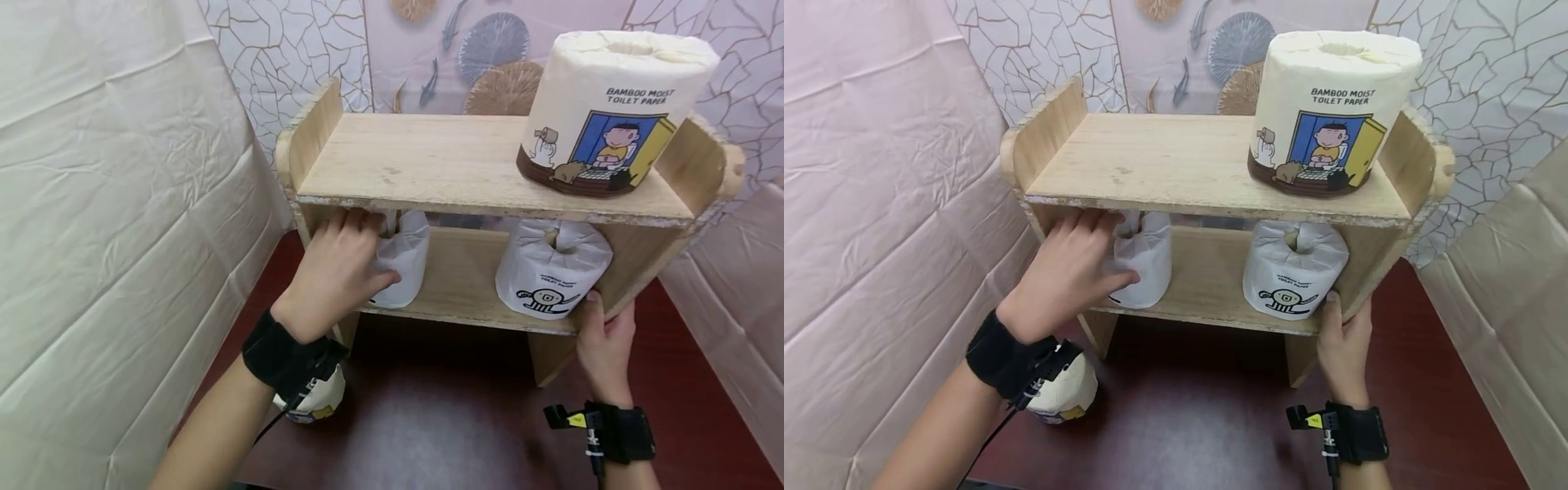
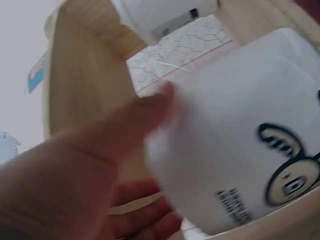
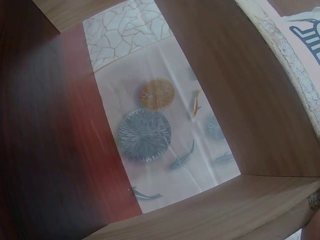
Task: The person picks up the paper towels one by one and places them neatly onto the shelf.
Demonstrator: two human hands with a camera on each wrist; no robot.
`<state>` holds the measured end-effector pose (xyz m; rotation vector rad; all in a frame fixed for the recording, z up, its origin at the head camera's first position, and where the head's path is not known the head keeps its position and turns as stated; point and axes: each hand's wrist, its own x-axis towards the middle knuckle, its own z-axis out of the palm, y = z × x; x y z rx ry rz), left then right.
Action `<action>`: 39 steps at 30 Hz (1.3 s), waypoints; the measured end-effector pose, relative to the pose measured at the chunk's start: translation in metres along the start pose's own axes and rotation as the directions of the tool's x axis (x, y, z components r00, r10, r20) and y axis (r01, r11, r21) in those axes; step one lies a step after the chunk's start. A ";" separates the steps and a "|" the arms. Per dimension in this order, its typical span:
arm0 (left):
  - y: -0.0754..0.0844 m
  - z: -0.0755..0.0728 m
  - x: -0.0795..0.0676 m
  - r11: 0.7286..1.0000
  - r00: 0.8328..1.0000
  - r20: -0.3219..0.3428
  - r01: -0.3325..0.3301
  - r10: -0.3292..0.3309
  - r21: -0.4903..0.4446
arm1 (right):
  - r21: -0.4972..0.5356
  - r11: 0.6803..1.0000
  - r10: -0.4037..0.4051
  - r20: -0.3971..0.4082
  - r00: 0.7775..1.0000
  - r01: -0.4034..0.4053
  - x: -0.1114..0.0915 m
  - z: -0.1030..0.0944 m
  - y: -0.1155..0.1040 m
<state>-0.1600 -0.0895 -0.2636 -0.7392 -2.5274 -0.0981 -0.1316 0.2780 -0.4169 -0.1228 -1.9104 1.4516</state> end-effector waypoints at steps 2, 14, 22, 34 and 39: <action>-0.001 -0.005 -0.001 1.000 0.999 0.033 -0.027 0.027 0.015 | 0.005 1.000 0.001 -0.003 1.000 -0.001 0.000 0.000 0.000; -0.014 -0.019 0.000 0.989 0.977 0.164 -0.143 0.136 0.033 | 0.003 1.000 -0.015 -0.002 1.000 0.015 0.002 -0.001 -0.001; -0.021 -0.022 0.003 0.977 0.950 0.231 -0.212 0.210 -0.017 | 0.009 0.999 -0.031 0.001 1.000 0.031 0.003 0.000 -0.002; -0.019 -0.025 0.010 0.979 0.939 0.278 -0.190 0.202 -0.068 | 0.003 1.000 -0.013 0.007 1.000 0.013 0.002 -0.002 -0.003; -0.022 -0.019 0.007 0.970 0.936 0.260 -0.243 0.237 -0.011 | 0.002 1.000 0.010 0.033 0.999 -0.010 -0.001 -0.002 -0.001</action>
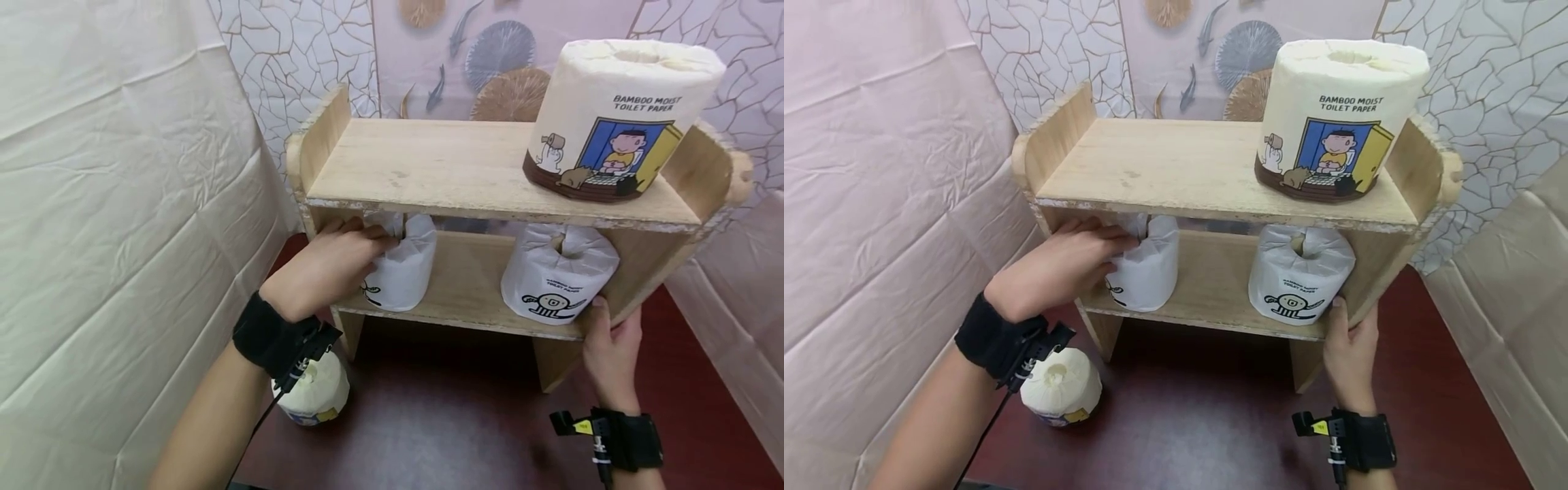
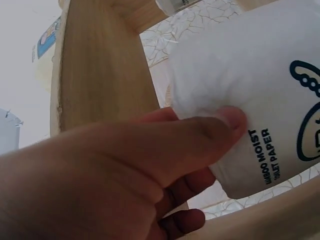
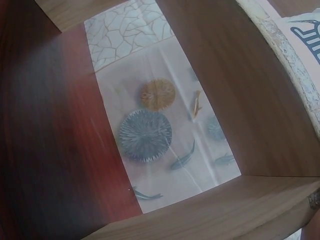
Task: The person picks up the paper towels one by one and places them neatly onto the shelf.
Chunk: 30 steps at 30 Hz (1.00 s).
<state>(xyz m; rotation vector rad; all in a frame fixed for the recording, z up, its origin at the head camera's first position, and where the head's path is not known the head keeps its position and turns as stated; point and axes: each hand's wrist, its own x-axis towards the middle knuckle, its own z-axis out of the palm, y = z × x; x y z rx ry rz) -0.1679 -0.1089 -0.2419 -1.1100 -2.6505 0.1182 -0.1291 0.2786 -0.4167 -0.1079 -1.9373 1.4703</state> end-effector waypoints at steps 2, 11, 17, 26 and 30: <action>0.000 0.003 -0.001 0.998 0.999 -0.019 -0.026 0.027 0.058 | -0.005 1.000 -0.002 0.005 1.000 0.002 0.000 0.000 0.000; -0.003 0.011 -0.005 0.978 0.988 -0.098 -0.103 0.122 0.180 | -0.036 0.999 -0.014 -0.015 1.000 0.014 -0.002 0.002 0.001; -0.003 0.013 -0.002 0.978 0.984 -0.104 -0.130 0.148 0.161 | -0.038 0.999 -0.008 -0.017 1.000 0.007 -0.002 0.001 -0.001; 0.001 0.019 0.002 0.987 0.983 -0.155 -0.076 0.098 0.142 | -0.015 1.000 -0.002 -0.008 1.000 0.002 -0.001 0.001 -0.002; 0.003 0.024 0.002 0.989 0.975 -0.215 -0.027 0.058 0.143 | -0.008 1.000 0.009 0.006 1.000 -0.009 -0.001 0.001 -0.002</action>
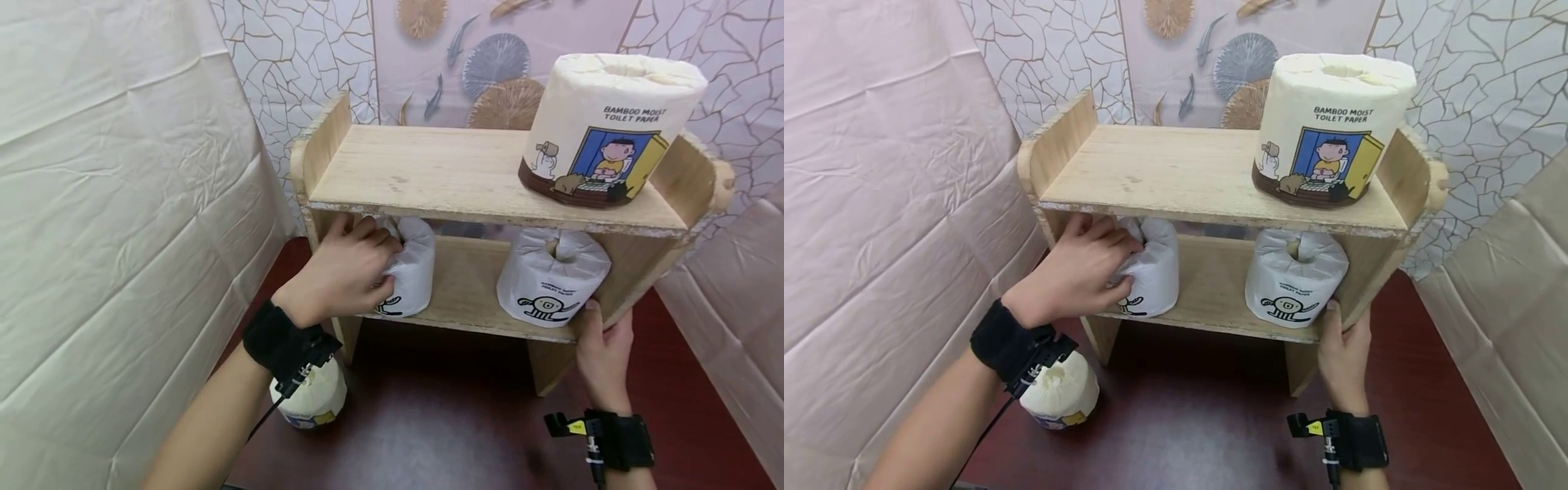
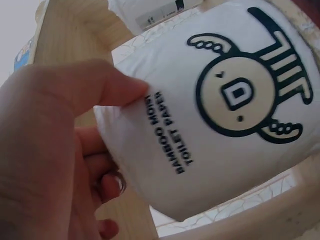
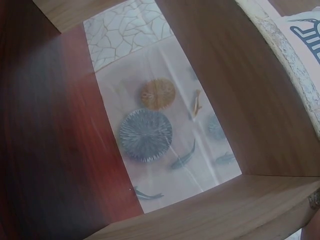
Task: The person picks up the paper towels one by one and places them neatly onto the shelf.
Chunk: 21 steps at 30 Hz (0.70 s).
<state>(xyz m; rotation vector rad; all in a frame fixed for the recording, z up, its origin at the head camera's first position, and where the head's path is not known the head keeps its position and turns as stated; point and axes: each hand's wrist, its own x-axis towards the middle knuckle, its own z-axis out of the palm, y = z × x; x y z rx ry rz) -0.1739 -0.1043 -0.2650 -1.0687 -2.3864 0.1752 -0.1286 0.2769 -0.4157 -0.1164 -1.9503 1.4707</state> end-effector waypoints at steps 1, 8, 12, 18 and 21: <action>0.001 0.001 0.000 1.000 1.000 -0.008 0.008 -0.008 -0.002 | 0.003 1.000 -0.001 0.000 1.000 0.001 0.000 0.000 0.000; 0.006 0.004 0.002 0.999 0.999 -0.034 0.038 -0.037 0.014 | 0.001 1.000 -0.031 -0.004 0.999 0.031 0.001 -0.001 0.003; 0.009 0.004 0.003 0.998 0.998 -0.033 0.055 -0.054 0.033 | 0.003 0.999 -0.040 -0.012 0.999 0.040 0.001 0.001 0.005; 0.011 0.004 0.005 0.996 0.998 -0.032 0.064 -0.062 0.066 | 0.021 0.999 -0.039 -0.002 0.999 0.039 0.002 0.000 0.004; 0.011 0.005 0.006 0.995 0.998 -0.041 0.056 -0.053 0.082 | 0.030 0.999 -0.034 -0.002 0.999 0.034 0.002 0.000 0.004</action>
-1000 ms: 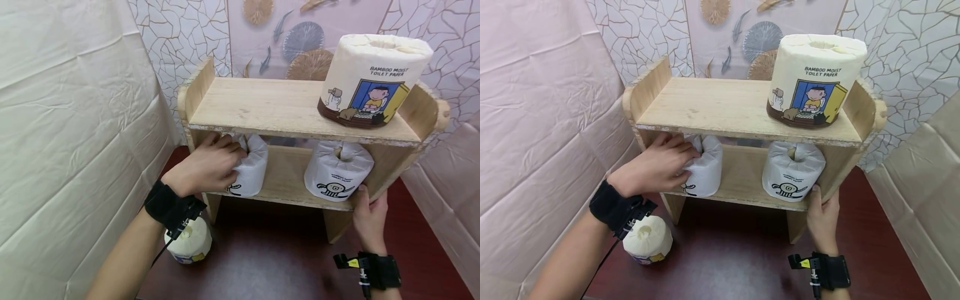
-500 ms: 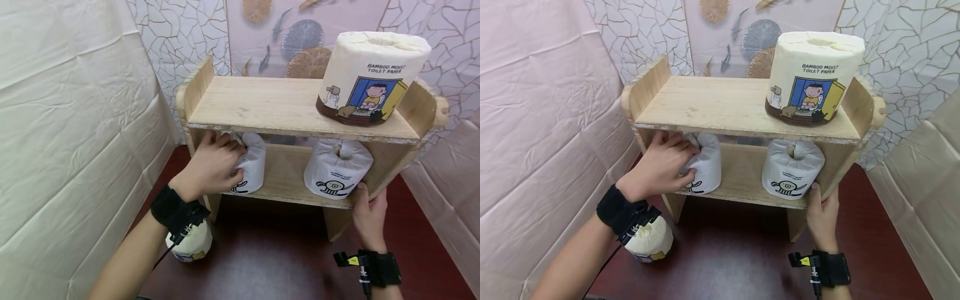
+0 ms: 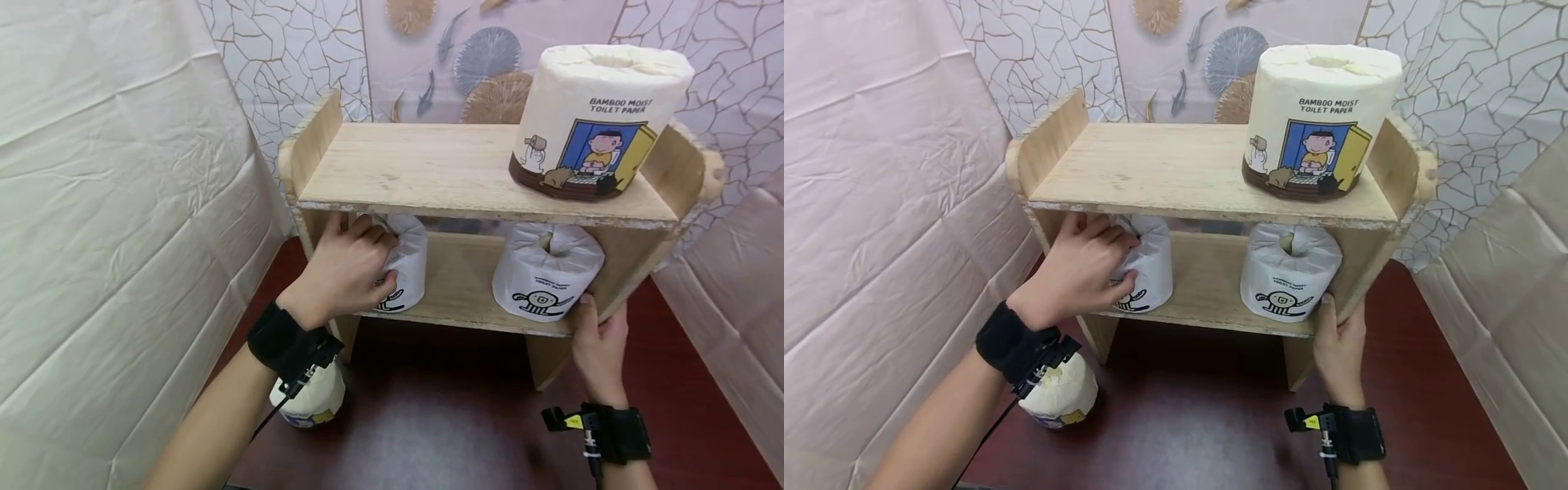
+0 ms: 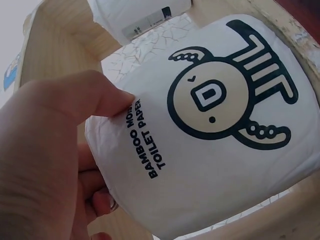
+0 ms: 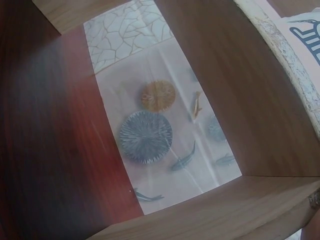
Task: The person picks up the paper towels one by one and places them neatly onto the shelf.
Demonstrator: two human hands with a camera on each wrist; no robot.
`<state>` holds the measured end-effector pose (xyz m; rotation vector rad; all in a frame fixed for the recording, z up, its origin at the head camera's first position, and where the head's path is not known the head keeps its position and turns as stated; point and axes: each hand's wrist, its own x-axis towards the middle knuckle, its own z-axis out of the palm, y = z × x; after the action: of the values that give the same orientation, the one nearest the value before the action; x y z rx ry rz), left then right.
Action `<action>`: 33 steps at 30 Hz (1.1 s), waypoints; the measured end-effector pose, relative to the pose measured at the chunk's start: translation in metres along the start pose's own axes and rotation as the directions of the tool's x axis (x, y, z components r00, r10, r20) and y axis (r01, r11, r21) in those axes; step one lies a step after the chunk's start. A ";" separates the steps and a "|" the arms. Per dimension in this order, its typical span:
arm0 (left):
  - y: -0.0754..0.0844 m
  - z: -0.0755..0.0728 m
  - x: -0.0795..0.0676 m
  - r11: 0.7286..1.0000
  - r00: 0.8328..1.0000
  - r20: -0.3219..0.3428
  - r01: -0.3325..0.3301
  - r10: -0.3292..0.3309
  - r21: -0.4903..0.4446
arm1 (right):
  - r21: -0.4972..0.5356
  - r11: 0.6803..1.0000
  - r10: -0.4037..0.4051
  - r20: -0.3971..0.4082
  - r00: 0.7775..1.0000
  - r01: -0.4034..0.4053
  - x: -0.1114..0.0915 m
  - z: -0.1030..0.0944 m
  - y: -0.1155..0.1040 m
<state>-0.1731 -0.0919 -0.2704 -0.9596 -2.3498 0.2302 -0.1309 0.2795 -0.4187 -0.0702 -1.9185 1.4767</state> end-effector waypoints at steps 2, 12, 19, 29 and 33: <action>0.000 0.001 0.001 1.000 1.000 -0.008 -0.004 0.004 0.011 | 0.004 1.000 0.002 -0.001 1.000 -0.002 0.000 0.000 0.000; -0.001 0.004 0.002 0.999 1.000 -0.007 0.004 -0.003 0.051 | 0.007 1.000 0.002 -0.010 1.000 -0.002 0.000 0.001 0.000; -0.001 0.005 0.004 0.998 1.000 -0.027 0.015 -0.013 0.058 | 0.004 1.000 -0.005 -0.018 1.000 0.005 0.000 0.000 0.000; 0.003 0.009 0.000 0.999 0.999 0.026 0.042 -0.043 0.008 | -0.032 0.999 -0.002 -0.013 1.000 0.001 -0.005 0.001 0.001; 0.004 0.008 0.003 0.999 0.999 0.008 0.052 -0.052 -0.010 | -0.034 0.999 -0.002 -0.026 1.000 0.001 -0.002 0.001 0.000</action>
<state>-0.1769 -0.0864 -0.2777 -0.9024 -2.3819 0.2023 -0.1298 0.2779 -0.4198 -0.1031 -1.9224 1.4356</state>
